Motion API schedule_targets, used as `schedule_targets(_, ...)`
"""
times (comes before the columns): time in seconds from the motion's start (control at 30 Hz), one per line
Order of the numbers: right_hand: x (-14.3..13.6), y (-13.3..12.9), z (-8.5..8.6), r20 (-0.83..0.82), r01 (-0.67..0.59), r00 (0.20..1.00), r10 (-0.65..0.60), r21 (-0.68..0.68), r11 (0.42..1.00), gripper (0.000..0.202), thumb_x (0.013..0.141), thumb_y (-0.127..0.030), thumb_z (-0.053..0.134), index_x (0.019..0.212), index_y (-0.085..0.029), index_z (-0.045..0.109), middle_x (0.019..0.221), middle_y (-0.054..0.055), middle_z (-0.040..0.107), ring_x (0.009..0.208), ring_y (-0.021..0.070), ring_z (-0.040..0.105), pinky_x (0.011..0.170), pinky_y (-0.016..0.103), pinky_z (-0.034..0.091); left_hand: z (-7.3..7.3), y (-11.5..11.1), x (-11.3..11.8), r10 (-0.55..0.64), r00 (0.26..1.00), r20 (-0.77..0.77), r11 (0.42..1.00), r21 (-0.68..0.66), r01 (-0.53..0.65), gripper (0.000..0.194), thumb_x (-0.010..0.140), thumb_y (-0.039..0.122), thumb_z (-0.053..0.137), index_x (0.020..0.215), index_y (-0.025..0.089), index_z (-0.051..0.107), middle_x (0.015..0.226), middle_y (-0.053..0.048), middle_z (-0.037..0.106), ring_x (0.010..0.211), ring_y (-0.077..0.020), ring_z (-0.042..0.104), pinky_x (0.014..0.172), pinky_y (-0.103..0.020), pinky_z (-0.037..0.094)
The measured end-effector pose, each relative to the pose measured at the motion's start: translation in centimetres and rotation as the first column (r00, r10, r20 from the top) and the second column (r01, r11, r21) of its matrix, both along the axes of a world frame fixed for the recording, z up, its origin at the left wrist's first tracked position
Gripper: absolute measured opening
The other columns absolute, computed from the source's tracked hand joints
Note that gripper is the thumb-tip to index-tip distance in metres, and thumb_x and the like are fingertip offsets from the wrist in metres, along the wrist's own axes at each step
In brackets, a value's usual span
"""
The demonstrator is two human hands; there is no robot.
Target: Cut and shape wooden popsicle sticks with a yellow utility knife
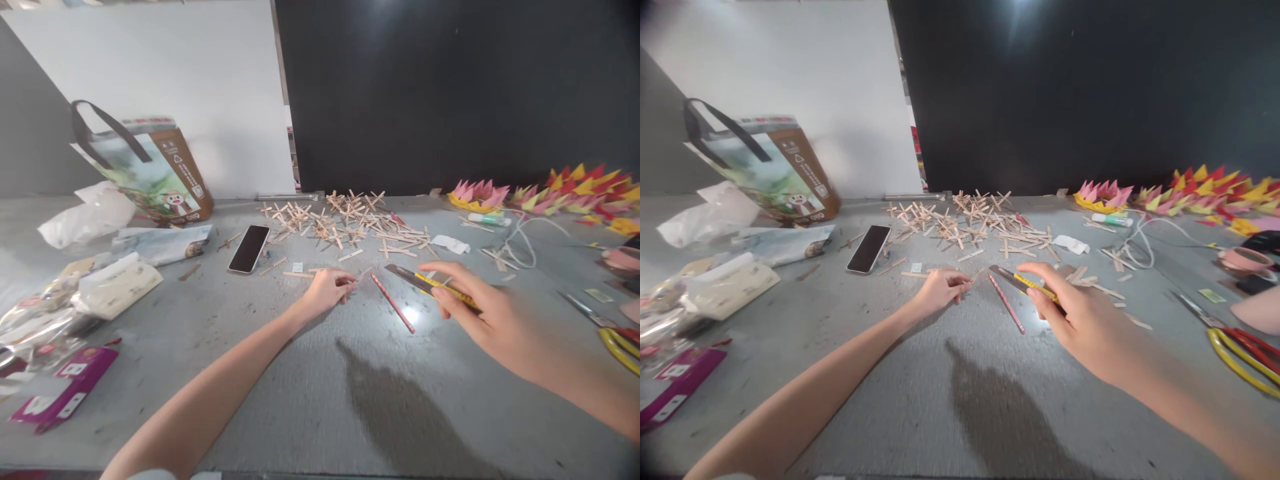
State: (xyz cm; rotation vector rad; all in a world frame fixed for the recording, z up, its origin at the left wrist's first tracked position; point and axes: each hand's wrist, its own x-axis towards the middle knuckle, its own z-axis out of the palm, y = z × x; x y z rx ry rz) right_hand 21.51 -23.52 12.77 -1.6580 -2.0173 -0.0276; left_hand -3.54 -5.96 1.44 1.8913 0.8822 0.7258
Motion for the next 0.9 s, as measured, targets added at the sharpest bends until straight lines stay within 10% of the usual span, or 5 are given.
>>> schedule_targets(0.33,0.9,4.1,-0.7,0.149,-0.242,0.951,0.27,-0.18,0.953,0.036,0.106,-0.037,0.045,0.13,-0.038,0.073,0.09,-0.001,0.082,0.072,0.018,0.074,0.064,0.027,0.052,-0.9,0.9,-0.4,-0.083,0.989,-0.121,0.925,0.359,0.122,0.008,0.086,0.03,0.077,0.081,0.024,0.081,0.091,-0.007,0.074,0.1,-0.0244,0.064,0.096,-0.038,0.05)
schedule_targets(0.9,0.3,9.2,-5.0,0.129,-0.279,0.931,0.341,-0.347,0.895,0.035,0.105,-0.029,0.049,0.128,-0.037,0.074,0.086,0.0,0.082,0.071,0.019,0.076,0.062,0.025,0.048,-1.8,1.3,-0.4,-0.103,0.984,-0.146,0.905,0.396,0.154,0.013,0.093,0.021,0.069,0.09,0.023,0.081,0.09,-0.006,0.072,0.092,-0.021,0.065,0.088,-0.032,0.048)
